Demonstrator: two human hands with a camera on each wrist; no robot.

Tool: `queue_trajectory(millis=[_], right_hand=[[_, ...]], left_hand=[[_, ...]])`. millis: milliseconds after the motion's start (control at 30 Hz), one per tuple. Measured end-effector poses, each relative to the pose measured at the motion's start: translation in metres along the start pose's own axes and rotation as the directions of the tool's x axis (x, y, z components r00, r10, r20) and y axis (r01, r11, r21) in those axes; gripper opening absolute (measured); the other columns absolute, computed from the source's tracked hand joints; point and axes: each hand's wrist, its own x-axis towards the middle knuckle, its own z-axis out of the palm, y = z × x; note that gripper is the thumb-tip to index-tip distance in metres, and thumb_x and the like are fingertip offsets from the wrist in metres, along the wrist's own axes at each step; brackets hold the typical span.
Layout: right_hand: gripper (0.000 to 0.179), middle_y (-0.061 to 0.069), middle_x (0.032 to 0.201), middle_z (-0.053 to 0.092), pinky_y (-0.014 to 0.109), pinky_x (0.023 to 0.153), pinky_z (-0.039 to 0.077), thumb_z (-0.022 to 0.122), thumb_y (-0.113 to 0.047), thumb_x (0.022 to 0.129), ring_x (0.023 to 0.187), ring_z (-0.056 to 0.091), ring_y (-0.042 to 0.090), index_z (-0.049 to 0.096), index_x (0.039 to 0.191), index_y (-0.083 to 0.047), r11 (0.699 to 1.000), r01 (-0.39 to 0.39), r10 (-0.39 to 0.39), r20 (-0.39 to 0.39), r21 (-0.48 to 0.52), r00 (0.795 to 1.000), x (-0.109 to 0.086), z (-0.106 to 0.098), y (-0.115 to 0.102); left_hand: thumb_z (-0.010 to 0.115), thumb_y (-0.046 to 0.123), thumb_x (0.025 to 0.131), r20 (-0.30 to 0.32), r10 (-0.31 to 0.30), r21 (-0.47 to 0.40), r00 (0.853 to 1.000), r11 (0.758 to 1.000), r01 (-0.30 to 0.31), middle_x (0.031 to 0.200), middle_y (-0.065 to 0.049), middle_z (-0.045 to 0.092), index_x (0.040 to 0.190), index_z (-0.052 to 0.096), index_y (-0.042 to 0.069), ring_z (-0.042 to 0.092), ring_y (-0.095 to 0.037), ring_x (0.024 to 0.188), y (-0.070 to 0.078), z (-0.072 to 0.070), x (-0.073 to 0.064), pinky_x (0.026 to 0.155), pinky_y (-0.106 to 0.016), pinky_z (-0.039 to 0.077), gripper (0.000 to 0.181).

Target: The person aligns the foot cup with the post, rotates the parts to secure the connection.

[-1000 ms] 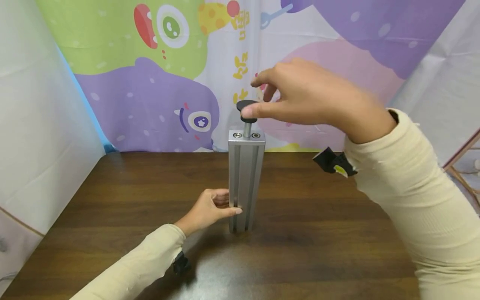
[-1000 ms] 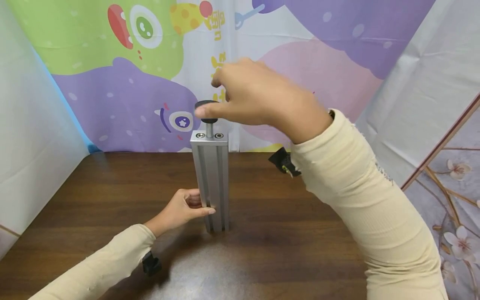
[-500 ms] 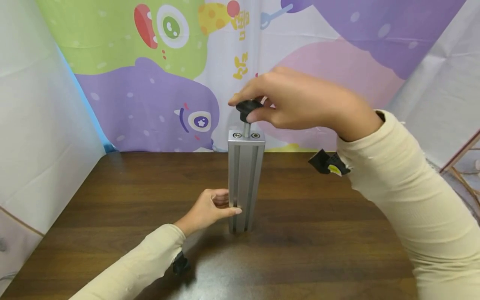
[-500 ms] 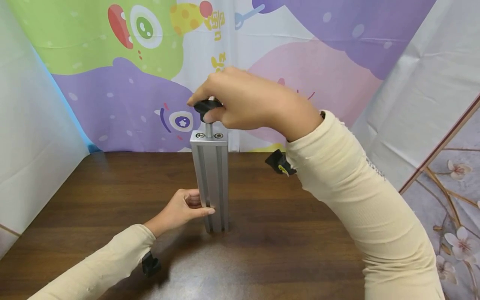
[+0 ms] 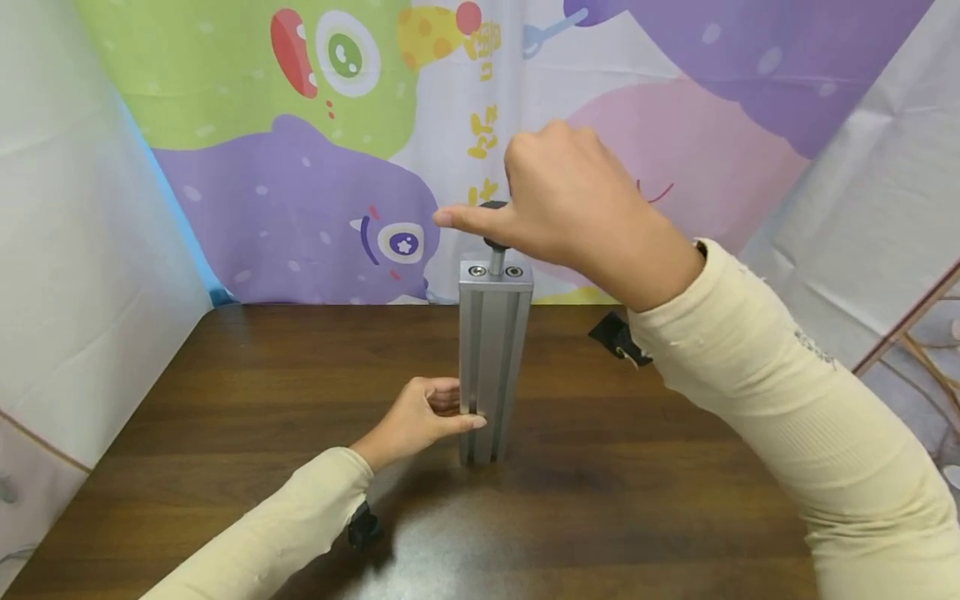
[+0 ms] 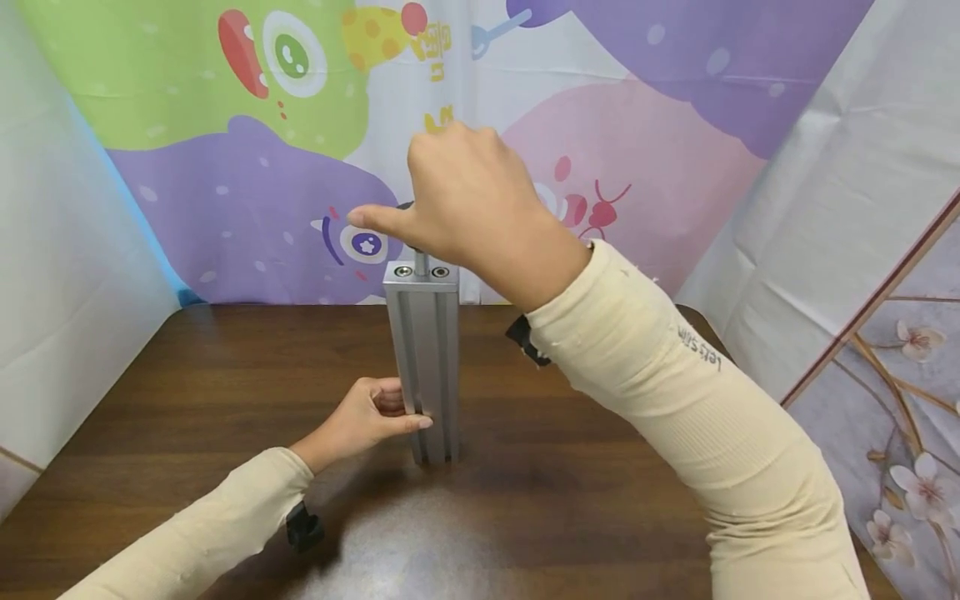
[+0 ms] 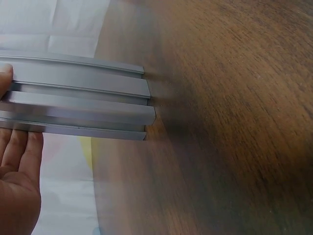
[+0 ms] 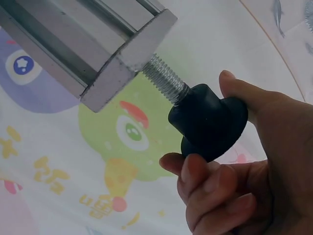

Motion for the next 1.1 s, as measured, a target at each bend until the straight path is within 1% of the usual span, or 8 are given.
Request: queue_trajectory(millis=[200,367,533,633,733,867,933,1100], right_hand=[[0.069,-0.004,0.048,0.028,0.029,0.047,0.034,0.052,-0.070,0.084,0.048,0.031,0.013,0.037,0.051,-0.012,0.997,0.033,-0.038,0.071,0.074,0.997,-0.002,-0.004,0.006],[0.058,0.003,0.064,0.060,0.032,0.060,0.046,0.054,-0.060,0.090,0.061,0.054,0.018,0.065,0.071,-0.007,0.981,0.138,-0.164,0.198,0.136,0.966,-0.003,-0.011,0.018],[0.045,0.002,0.118,0.065,0.033,0.080,0.048,0.065,-0.027,0.093,0.089,0.060,0.017,0.056,0.133,-0.010,0.883,0.377,-0.448,0.258,0.279,0.856,0.001,-0.017,0.036],[0.052,-0.004,0.129,0.059,0.029,0.082,0.049,0.066,-0.010,0.091,0.098,0.057,0.012,0.050,0.139,-0.015,0.793,0.500,-0.589,0.228,0.349,0.776,0.003,-0.016,0.043],[0.049,-0.005,0.130,0.058,0.027,0.088,0.051,0.062,0.002,0.089,0.109,0.055,0.007,0.054,0.135,-0.013,0.754,0.520,-0.630,0.216,0.401,0.746,0.005,-0.015,0.044],[0.036,0.000,0.114,0.067,0.028,0.085,0.053,0.061,0.001,0.091,0.099,0.061,0.010,0.061,0.127,-0.006,0.785,0.481,-0.584,0.207,0.390,0.785,0.005,-0.013,0.039],[0.021,0.002,0.095,0.070,0.028,0.075,0.053,0.063,-0.016,0.094,0.083,0.063,0.012,0.069,0.110,-0.004,0.847,0.429,-0.497,0.185,0.314,0.848,0.005,-0.011,0.034],[0.065,-0.001,0.051,0.042,0.031,0.048,0.039,0.054,-0.068,0.085,0.051,0.041,0.016,0.051,0.057,-0.010,0.987,0.156,-0.158,0.044,0.049,0.986,0.001,0.001,0.015]], left_hand=[[0.077,0.006,0.080,-0.005,-0.004,-0.003,1.000,1.000,0.004,0.096,-0.019,0.072,0.109,0.066,-0.007,0.069,-0.018,0.090,0.000,0.000,0.001,0.079,-0.027,0.057,0.034],[0.077,0.006,0.080,-0.008,-0.004,-0.007,1.000,1.000,0.004,0.098,-0.019,0.071,0.110,0.066,-0.008,0.069,-0.017,0.091,0.000,-0.001,0.001,0.080,-0.027,0.056,0.034],[0.077,0.006,0.080,-0.005,-0.004,-0.005,1.000,1.000,0.004,0.099,-0.019,0.071,0.111,0.066,-0.008,0.069,-0.017,0.092,0.000,-0.001,0.001,0.081,-0.027,0.056,0.036],[0.077,0.006,0.080,-0.003,-0.007,-0.007,1.000,1.000,0.007,0.099,-0.019,0.071,0.112,0.066,-0.007,0.069,-0.018,0.092,0.000,-0.001,0.001,0.081,-0.027,0.056,0.036],[0.077,0.007,0.081,0.001,-0.008,-0.010,1.000,1.000,0.008,0.099,-0.019,0.071,0.112,0.066,-0.007,0.069,-0.017,0.093,-0.001,-0.001,0.001,0.081,-0.027,0.056,0.036],[0.077,0.006,0.081,0.001,-0.007,-0.009,1.000,1.000,0.007,0.098,-0.019,0.071,0.111,0.066,-0.007,0.069,-0.018,0.092,-0.001,0.000,0.001,0.080,-0.027,0.056,0.035],[0.077,0.006,0.080,-0.002,-0.009,-0.005,1.000,1.000,0.009,0.098,-0.019,0.072,0.110,0.066,-0.007,0.069,-0.018,0.091,0.000,0.000,0.001,0.080,-0.027,0.056,0.035],[0.078,0.007,0.080,0.001,-0.012,-0.006,1.000,1.000,0.012,0.096,-0.018,0.072,0.109,0.066,-0.007,0.069,-0.017,0.090,0.000,0.001,0.002,0.079,-0.027,0.056,0.034]])
